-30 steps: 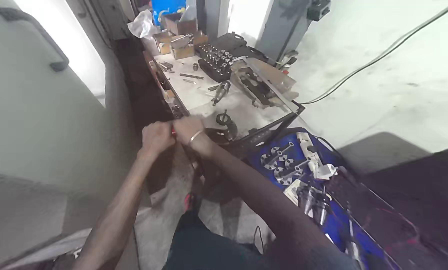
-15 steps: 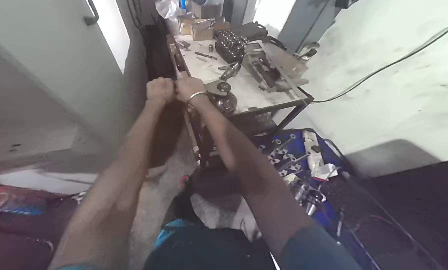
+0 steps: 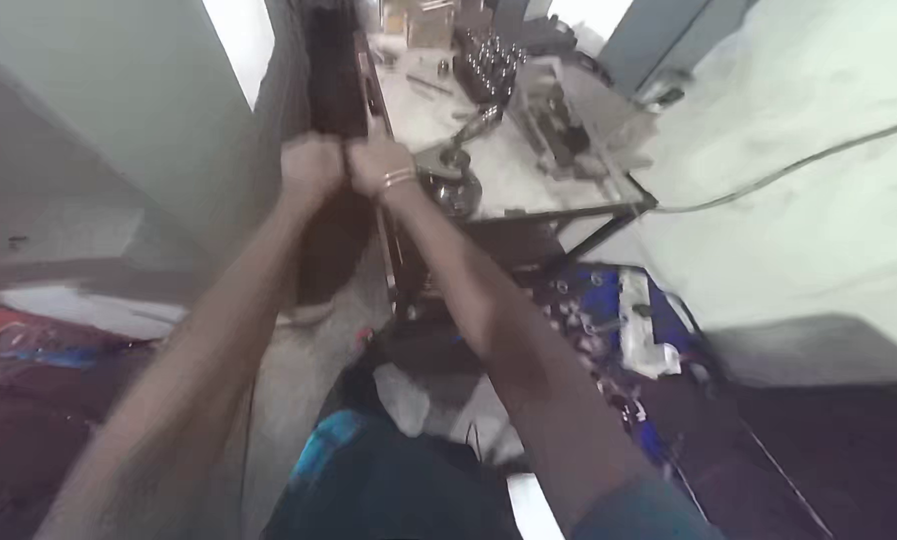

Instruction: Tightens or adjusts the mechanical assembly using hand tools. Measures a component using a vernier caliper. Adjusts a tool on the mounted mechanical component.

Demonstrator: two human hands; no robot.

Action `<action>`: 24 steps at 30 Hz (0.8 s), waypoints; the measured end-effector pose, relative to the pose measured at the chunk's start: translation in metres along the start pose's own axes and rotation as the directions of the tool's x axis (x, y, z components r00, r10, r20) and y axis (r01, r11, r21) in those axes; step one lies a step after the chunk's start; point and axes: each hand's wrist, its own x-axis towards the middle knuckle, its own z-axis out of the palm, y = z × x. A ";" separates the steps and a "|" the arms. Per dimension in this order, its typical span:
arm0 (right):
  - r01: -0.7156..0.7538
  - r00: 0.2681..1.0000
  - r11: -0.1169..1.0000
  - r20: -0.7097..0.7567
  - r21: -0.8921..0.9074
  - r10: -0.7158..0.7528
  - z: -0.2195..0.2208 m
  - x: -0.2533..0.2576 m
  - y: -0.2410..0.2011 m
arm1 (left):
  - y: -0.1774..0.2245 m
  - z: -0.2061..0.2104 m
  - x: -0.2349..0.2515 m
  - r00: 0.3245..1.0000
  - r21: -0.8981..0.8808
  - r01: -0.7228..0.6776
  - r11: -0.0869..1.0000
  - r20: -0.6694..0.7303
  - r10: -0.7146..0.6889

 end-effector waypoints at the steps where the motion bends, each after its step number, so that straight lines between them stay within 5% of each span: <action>1: 0.128 0.989 0.991 -0.074 -0.043 -0.131 0.004 -0.003 0.005 | 0.001 0.006 -0.015 0.995 -0.010 0.031 0.999 -0.091 -0.032; 2: 0.268 0.950 0.961 -0.145 -0.071 -0.275 0.022 -0.016 0.009 | 0.000 0.021 -0.040 0.987 -0.017 0.055 0.998 -0.147 -0.057; 4: 0.464 0.868 0.880 -0.146 -0.100 -0.474 0.050 -0.076 0.037 | 0.031 0.027 -0.098 0.985 -0.067 0.059 0.996 0.165 -0.047; 6: 0.592 0.786 0.793 -0.117 -0.141 -0.607 0.025 -0.073 0.060 | 0.036 -0.008 -0.101 0.936 -0.133 -0.074 0.988 0.334 0.115; 9: 0.648 0.717 0.760 -0.299 -0.047 -0.629 0.025 -0.089 0.088 | 0.015 -0.019 -0.102 0.918 -0.370 -0.265 0.891 0.186 0.350; 13: 0.591 0.728 0.801 -0.490 0.096 -0.479 0.046 -0.125 0.107 | 0.037 -0.019 -0.031 0.916 -0.526 -0.390 0.756 -0.138 0.376; 18: 0.462 0.795 0.777 -0.588 0.427 -0.149 0.062 -0.145 0.110 | 0.077 0.014 0.060 0.772 -0.666 -0.577 0.473 -0.256 0.582; 21: 0.313 0.803 0.495 -0.504 0.811 0.317 0.066 -0.167 0.102 | 0.081 0.027 0.072 0.700 -0.705 -0.630 0.326 -0.335 0.631; 24: 0.353 0.685 0.333 -0.484 0.875 0.545 0.088 -0.172 0.116 | 0.078 0.035 0.077 0.679 -0.744 -0.622 0.244 -0.357 0.642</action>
